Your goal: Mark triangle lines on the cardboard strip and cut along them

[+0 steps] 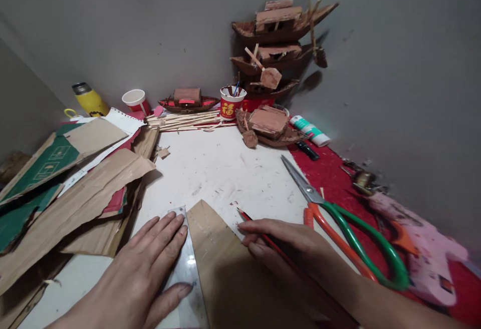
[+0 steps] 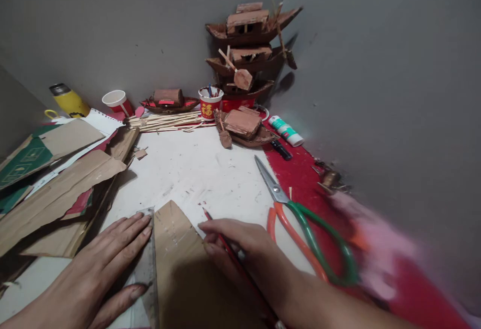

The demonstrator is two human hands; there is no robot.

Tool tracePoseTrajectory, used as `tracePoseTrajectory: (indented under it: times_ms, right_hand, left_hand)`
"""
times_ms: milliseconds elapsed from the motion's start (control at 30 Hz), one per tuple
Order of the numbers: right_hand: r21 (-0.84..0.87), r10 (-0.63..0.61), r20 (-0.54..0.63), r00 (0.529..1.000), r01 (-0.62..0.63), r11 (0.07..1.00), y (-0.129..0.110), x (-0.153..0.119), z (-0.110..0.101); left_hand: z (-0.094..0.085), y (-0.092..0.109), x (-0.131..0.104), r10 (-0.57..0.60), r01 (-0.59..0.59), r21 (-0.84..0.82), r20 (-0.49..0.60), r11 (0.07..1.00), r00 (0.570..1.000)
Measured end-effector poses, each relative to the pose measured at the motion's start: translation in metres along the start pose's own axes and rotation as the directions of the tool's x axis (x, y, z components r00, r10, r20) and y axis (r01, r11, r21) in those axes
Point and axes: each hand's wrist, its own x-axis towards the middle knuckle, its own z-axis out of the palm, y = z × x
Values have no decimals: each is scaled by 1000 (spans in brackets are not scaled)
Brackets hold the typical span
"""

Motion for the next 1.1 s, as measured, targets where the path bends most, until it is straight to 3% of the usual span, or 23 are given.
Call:
tracePoseTrajectory:
  times_ms: [433, 733, 1100]
  right_hand:
    - [-21, -20, 1, 1000, 20, 1000, -2, 1, -2]
    - [-25, -1, 39, 999, 2, 1000, 0, 0, -2]
    - [-5, -19, 28, 999, 19, 1000, 1, -1, -2]
  left_hand:
    - [1, 4, -1, -38, 37, 18, 41, 999, 998]
    - [1, -3, 0, 34, -34, 18, 22, 999, 999]
    - [-3, -4, -2, 13, -13, 18, 51, 1000, 999]
